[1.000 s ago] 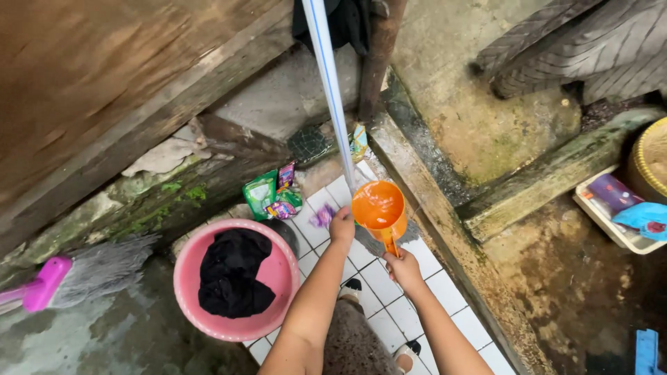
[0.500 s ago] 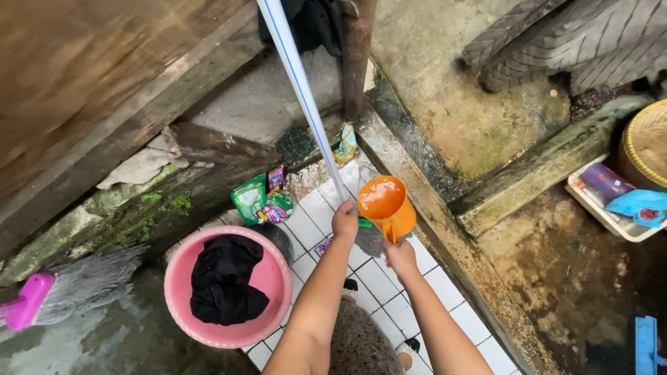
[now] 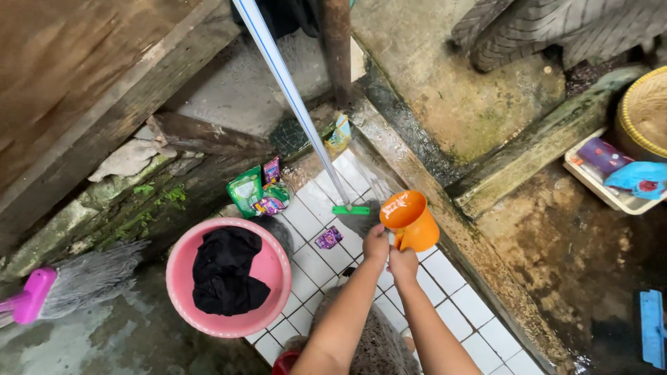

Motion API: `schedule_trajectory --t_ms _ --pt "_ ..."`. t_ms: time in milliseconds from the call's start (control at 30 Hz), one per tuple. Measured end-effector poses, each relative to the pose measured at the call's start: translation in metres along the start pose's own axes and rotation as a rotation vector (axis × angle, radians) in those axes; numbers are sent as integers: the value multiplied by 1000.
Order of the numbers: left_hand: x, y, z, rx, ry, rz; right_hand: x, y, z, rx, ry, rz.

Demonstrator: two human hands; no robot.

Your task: The recorder is mopping the tiled floor in a bathroom or wash area using a mop and water from a basin.

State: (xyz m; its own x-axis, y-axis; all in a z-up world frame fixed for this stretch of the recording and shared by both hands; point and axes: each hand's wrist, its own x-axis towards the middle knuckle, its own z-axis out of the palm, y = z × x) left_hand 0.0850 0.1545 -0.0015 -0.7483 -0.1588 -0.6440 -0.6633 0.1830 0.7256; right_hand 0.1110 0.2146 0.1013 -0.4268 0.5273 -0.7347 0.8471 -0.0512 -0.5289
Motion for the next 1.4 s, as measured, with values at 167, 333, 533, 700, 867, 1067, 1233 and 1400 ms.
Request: schedule_trajectory --t_ms 167,333,533,700,867,1067,1233,1400 --pt "-36 -4 3 -34 -35 -77 -25 17 -27 -32 61 7" --pt "-42 -22 -3 -92 -47 -113 -39 28 -37 5 76 -69" --pt "-41 -47 -5 -62 -52 -44 -33 44 -27 -24 35 -52" --pt "-76 -55 5 -91 -95 -50 -13 106 -24 -117 213 -155" --pt "-123 -93 42 112 -129 -17 -36 146 -80 -126 318 -84" --pt "-214 -141 96 414 -238 50 -74 227 -164 -147 475 64" --pt "-299 -176 145 592 -404 138 -114 287 -243 -136 618 234" --pt "-402 -209 184 737 -563 266 -164 357 -322 -76 809 394"
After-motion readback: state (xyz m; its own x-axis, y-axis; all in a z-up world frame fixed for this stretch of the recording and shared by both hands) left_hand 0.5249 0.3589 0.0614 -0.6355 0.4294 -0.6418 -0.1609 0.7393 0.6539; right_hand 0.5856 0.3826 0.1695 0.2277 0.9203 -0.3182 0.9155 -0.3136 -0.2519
